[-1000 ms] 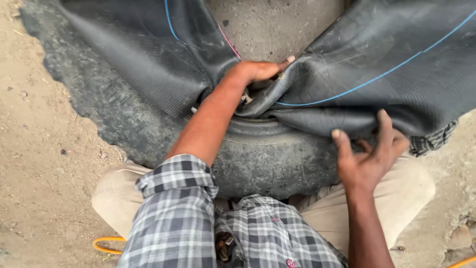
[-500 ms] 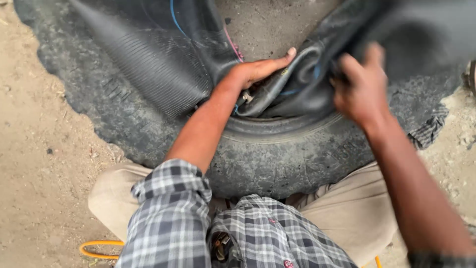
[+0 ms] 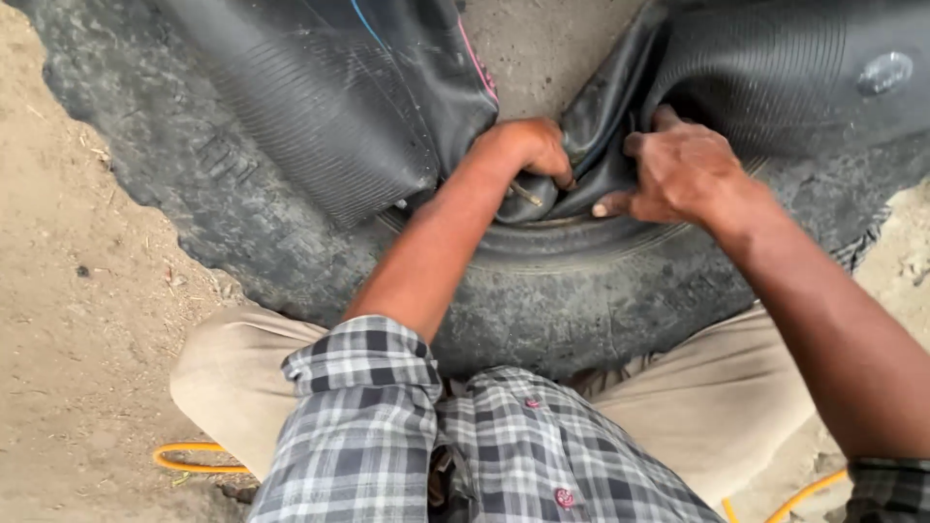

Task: Replacing a tube and reassembling a large vehicle tire.

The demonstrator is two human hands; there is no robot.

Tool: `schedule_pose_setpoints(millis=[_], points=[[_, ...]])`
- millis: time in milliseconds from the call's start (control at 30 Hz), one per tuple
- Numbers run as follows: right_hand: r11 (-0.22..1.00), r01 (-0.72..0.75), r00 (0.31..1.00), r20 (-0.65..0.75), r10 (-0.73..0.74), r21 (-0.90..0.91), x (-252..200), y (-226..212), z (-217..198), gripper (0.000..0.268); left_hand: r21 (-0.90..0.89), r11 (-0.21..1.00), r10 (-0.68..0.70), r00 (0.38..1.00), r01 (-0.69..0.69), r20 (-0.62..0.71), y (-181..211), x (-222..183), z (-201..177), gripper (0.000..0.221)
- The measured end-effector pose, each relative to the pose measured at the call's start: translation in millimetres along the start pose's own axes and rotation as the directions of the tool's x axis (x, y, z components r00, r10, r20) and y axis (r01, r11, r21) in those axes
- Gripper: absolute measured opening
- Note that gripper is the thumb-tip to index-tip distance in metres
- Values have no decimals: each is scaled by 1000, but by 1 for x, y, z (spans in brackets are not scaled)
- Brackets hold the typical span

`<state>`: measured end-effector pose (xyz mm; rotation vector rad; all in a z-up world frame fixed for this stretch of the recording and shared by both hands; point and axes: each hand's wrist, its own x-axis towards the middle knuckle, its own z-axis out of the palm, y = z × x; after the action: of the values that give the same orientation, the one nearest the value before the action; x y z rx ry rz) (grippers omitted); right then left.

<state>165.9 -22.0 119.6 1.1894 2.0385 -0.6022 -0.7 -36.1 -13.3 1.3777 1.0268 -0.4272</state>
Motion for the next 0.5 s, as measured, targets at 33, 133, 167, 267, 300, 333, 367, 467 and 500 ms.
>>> schedule_pose_setpoints(millis=[33,133,167,267,300,333,367,467,500], points=[[1000,-11,999,42,12,-11,9,-3,-2,68,5,1000,-14,1000,14,2,0,-5,-8,73],[997,-32,992,120,40,-72,45,-5,15,64,-38,999,-24,1000,24,-16,1,-10,-15,65],[992,-51,985,161,69,-112,56,-6,28,59,-79,997,-15,1000,14,-22,2,-11,-11,61],[995,-24,982,186,42,-96,51,-16,32,53,15,1000,-17,999,17,-27,7,-17,-10,60],[993,-35,986,156,52,-112,53,-10,13,53,28,1000,-5,998,7,-57,8,-16,-27,60],[999,5,995,96,-1,-47,56,-5,-6,47,23,1000,1,997,1,-75,8,-14,-44,62],[997,68,995,65,-69,21,53,-5,-12,40,-8,1000,-7,998,6,-67,4,-14,-43,64],[968,127,990,34,-137,215,7,-4,-6,28,-38,999,8,999,-6,37,0,-4,-4,69],[970,124,991,32,-134,207,-23,-5,-13,28,-39,999,14,999,-13,31,2,1,-3,69]])
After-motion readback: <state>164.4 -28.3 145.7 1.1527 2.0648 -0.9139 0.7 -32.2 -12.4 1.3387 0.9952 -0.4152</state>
